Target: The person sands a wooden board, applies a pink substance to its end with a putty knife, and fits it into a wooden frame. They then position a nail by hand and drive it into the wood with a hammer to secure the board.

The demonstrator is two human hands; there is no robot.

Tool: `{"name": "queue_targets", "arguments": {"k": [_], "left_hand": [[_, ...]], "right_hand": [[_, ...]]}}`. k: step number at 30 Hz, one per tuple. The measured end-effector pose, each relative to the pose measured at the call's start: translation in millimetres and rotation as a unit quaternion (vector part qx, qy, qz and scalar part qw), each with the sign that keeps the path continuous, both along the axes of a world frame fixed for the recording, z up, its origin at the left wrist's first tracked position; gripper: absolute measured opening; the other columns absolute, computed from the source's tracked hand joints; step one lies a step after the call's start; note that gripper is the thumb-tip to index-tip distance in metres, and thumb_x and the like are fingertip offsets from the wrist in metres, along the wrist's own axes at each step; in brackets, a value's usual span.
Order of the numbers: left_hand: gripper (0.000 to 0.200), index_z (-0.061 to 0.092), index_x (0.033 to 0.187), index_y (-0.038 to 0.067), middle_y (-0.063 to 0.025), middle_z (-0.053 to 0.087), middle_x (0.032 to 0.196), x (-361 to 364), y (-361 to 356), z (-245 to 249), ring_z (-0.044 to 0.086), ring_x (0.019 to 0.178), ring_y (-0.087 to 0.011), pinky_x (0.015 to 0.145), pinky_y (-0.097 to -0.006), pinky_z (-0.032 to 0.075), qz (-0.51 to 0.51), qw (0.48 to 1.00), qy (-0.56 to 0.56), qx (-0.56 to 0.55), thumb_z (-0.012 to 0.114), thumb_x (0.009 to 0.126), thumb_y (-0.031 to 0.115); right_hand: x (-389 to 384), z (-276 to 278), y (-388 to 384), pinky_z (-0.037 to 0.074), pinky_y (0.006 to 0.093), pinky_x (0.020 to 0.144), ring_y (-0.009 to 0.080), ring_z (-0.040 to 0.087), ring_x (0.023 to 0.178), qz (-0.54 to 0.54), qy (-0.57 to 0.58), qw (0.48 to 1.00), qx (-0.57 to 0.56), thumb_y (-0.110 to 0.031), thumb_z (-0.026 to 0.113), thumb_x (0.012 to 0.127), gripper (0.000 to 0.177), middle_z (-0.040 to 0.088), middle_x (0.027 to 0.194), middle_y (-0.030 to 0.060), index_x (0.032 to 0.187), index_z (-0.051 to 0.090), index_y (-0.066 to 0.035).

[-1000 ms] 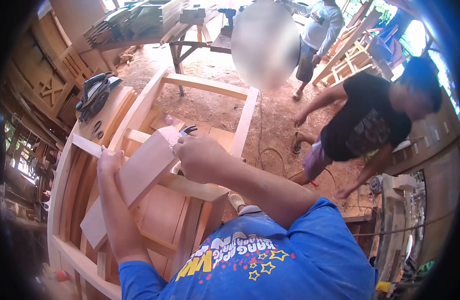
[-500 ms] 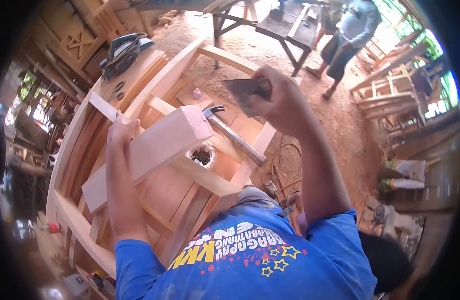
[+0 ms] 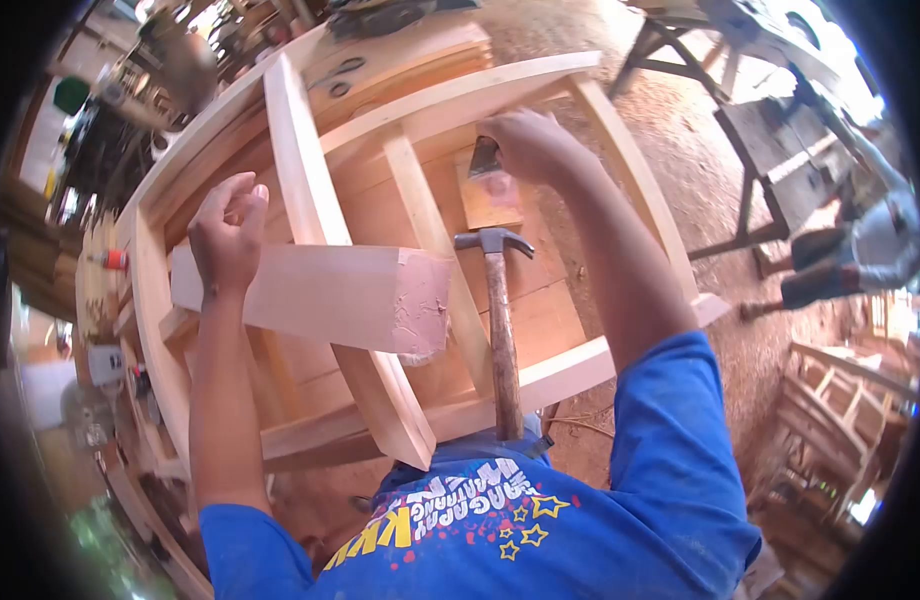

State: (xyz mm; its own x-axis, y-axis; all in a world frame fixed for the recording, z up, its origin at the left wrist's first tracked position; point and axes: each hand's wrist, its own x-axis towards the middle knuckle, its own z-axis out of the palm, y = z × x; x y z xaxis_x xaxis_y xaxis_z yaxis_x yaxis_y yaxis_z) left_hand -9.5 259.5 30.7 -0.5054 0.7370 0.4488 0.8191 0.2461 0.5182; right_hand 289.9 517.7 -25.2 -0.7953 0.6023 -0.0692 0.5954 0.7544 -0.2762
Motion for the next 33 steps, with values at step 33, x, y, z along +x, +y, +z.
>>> {"name": "queue_targets", "arguments": {"k": [33], "left_hand": [[0.026, 0.077, 0.098, 0.009, -0.0093, 0.077, 0.106, 12.0, -66.1, -30.4, 0.069, 0.111, -0.031, 0.099, -0.0472, 0.047, 0.075, 0.996, -0.041, 0.036, 0.071, 0.09, 0.033]], "right_hand": [[2.7, 50.9, -23.1, 0.046, 0.0467, 0.112, 0.0406, 0.063, 0.126, 0.063, 0.067, 0.995, 0.043, -0.004, 0.067, 0.091, 0.043, 0.069, 0.131, 0.0218, 0.134, 0.065, -0.001]]}}
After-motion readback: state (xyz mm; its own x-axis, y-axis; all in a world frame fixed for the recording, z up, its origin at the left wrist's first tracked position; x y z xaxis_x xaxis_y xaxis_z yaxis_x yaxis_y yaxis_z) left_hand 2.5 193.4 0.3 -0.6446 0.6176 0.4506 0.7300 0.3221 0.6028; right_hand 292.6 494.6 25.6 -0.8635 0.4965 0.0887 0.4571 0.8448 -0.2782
